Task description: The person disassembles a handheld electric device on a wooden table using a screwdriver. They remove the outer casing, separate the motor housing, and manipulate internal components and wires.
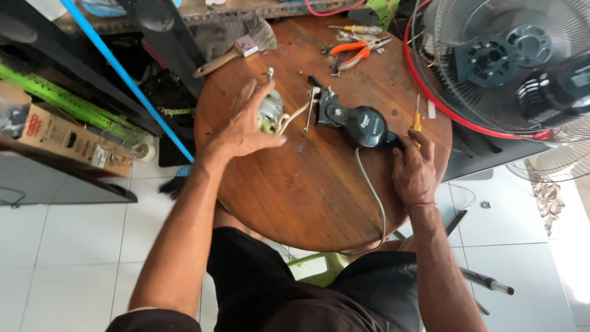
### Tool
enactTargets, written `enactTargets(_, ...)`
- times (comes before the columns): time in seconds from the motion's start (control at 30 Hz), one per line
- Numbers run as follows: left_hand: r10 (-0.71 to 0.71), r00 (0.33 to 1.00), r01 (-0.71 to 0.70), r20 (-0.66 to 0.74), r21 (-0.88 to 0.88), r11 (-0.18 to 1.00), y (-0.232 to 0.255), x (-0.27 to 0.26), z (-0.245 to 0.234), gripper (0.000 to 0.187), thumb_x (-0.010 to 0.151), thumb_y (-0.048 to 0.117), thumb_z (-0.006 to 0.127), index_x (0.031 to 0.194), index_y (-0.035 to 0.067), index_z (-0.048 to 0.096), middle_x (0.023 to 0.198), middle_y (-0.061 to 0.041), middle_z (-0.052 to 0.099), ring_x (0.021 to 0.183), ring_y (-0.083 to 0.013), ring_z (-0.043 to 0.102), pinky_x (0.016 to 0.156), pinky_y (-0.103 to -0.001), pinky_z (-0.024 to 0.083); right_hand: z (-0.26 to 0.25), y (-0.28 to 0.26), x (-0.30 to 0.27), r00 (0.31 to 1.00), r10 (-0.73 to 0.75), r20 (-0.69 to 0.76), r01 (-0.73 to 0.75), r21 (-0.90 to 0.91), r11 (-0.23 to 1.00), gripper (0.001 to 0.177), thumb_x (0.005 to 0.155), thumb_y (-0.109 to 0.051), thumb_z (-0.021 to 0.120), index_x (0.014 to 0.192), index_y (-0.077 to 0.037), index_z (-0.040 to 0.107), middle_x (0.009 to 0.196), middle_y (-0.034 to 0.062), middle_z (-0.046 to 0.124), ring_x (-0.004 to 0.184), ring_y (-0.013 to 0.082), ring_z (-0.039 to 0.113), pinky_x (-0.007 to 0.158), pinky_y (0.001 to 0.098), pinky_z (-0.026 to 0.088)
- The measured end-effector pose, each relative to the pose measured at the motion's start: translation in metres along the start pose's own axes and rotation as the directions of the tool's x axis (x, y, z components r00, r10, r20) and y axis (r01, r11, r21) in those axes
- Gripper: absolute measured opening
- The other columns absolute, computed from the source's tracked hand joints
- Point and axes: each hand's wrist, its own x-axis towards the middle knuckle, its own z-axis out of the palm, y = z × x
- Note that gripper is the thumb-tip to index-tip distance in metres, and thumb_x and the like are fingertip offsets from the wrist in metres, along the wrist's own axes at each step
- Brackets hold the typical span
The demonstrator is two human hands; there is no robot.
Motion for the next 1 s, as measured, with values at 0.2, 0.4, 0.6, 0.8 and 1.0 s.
enactTargets(0.2, -0.027, 0.993, 0.054, -0.117, 0.235, 0.97, -0.026, -0.008, 0.017, 0.103, 0.056, 0.057, 0.091, 0.15, 0.041, 0.05, 0.164, -0.006, 0.03, 0.134, -0.0481, 0.048, 0.109, -0.058, 0.039, -0.059, -0.081, -0.003, 0.96, -0.066, -0.271, 0.17, 0.378, 0.91, 0.04, 0.103, 0.008, 0.056, 0.141, 0.012, 0.045, 0.145, 0.0315, 0.036, 0.124, 0.0548, 0.058, 0.1, 0.056, 0.056)
enactTargets(0.4, -0.109, 0.942, 0.181, -0.317, 0.207, 0.962, -0.001, -0.025, 0.039, 0.097, 0.056, 0.049, 0.086, 0.145, 0.036, 0.049, 0.16, -0.023, 0.028, 0.127, -0.0487, 0.052, 0.104, -0.056, 0.042, -0.046, -0.168, -0.046, 0.899, 0.221, 0.377, -0.41, 0.554, 0.724, 0.046, 0.095, -0.019, 0.064, 0.139, -0.008, 0.062, 0.09, 0.0172, 0.078, 0.059, 0.0242, 0.076, 0.056, 0.0381, 0.061)
enactTargets(0.6, -0.121, 0.914, 0.097, -0.388, -0.08, 0.992, -0.023, -0.02, 0.053, 0.094, 0.053, 0.039, 0.089, 0.139, 0.034, 0.054, 0.159, -0.024, 0.027, 0.137, -0.0468, 0.048, 0.109, -0.049, 0.043, -0.014, -0.198, -0.03, 0.772, 0.16, 0.615, -0.362, 0.219, 0.906, 0.049, 0.097, -0.045, 0.059, 0.143, -0.029, 0.059, 0.141, 0.0073, 0.066, 0.12, 0.0397, 0.065, 0.102, 0.0564, 0.051)
enactTargets(0.8, -0.041, 0.882, 0.03, -0.469, -0.032, 0.999, -0.033, -0.009, 0.059, 0.092, 0.052, 0.039, 0.093, 0.136, 0.033, 0.057, 0.152, -0.024, 0.034, 0.134, -0.0458, 0.051, 0.109, -0.051, 0.045, -0.005, -0.21, -0.019, 0.815, 0.144, 0.561, -0.38, 0.329, 0.864, 0.047, 0.098, -0.036, 0.06, 0.144, -0.023, 0.059, 0.137, 0.0108, 0.068, 0.119, 0.044, 0.063, 0.099, 0.0596, 0.053)
enactTargets(1.0, -0.033, 0.859, -0.007, -0.511, -0.076, 0.997, -0.036, -0.011, 0.061, 0.09, 0.052, 0.037, 0.094, 0.134, 0.031, 0.059, 0.151, -0.022, 0.033, 0.134, -0.0448, 0.051, 0.109, -0.051, 0.046, -0.003, -0.212, -0.019, 0.811, 0.158, 0.563, -0.417, 0.366, 0.832, 0.046, 0.098, -0.029, 0.059, 0.142, -0.017, 0.06, 0.138, 0.0154, 0.067, 0.123, 0.0469, 0.06, 0.1, 0.0609, 0.051)
